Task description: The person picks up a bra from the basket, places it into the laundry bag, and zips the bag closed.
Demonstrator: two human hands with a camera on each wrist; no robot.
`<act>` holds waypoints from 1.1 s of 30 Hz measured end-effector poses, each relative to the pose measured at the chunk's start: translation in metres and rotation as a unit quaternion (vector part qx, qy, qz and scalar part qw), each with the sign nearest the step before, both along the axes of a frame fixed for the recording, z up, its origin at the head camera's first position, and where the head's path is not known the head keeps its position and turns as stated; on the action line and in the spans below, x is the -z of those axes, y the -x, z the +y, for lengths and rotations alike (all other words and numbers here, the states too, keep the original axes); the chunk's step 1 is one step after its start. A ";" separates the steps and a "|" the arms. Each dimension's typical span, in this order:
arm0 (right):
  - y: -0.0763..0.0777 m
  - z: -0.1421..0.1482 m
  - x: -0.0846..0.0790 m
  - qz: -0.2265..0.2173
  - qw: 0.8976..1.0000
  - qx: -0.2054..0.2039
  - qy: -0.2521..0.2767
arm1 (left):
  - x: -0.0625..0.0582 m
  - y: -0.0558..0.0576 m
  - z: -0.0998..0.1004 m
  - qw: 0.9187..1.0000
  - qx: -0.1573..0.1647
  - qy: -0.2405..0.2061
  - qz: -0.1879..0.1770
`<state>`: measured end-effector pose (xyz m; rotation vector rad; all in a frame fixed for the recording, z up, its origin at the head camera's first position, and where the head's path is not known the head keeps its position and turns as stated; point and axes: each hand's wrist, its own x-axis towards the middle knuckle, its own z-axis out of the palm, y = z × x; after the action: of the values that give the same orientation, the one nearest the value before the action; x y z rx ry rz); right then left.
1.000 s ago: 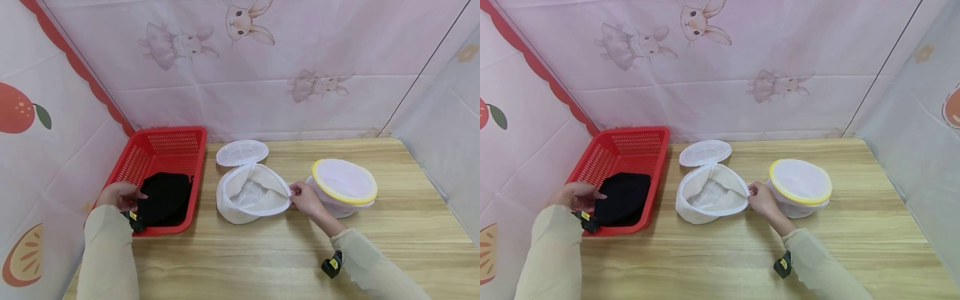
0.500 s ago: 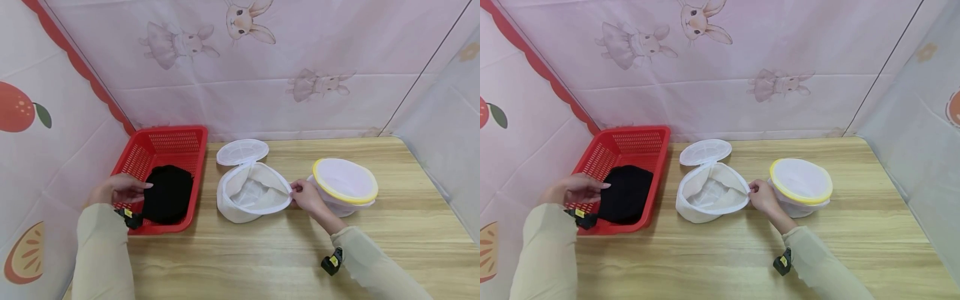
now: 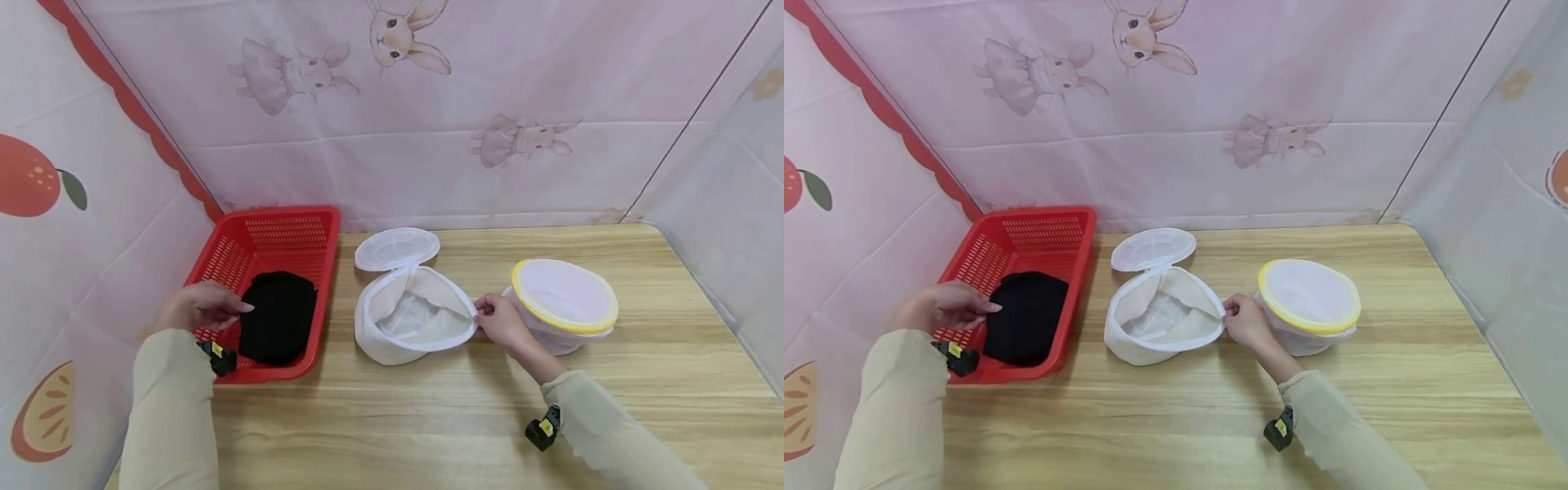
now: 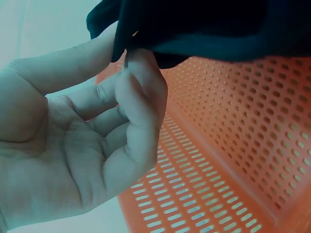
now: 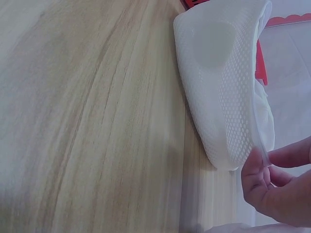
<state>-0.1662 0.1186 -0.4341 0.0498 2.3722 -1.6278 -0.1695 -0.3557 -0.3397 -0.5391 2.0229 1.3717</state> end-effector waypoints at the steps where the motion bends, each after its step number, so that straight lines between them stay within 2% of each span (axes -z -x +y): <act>1: 0.000 0.000 0.000 -0.001 1.000 -0.001 0.000 | 0.000 0.000 0.001 1.000 0.000 0.001 0.002; 11: -0.001 0.000 0.001 0.005 1.000 -0.002 -0.003 | 0.001 -0.002 0.008 1.000 0.009 0.016 0.010; 20: -0.001 0.000 0.002 0.010 1.000 -0.008 -0.005 | -0.006 0.002 0.018 0.999 0.025 0.040 0.026; 27: -0.001 0.000 0.002 0.006 1.000 -0.006 -0.007 | -0.017 0.001 0.028 0.993 0.021 0.089 0.071; 33: -0.002 0.000 0.002 0.009 1.000 -0.005 -0.004 | -0.024 -0.003 0.032 0.988 0.004 0.107 0.110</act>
<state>-0.1645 0.1183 -0.4359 0.0259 2.3887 -1.6198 -0.1664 -0.3233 -0.3158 -0.4885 2.3668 1.2619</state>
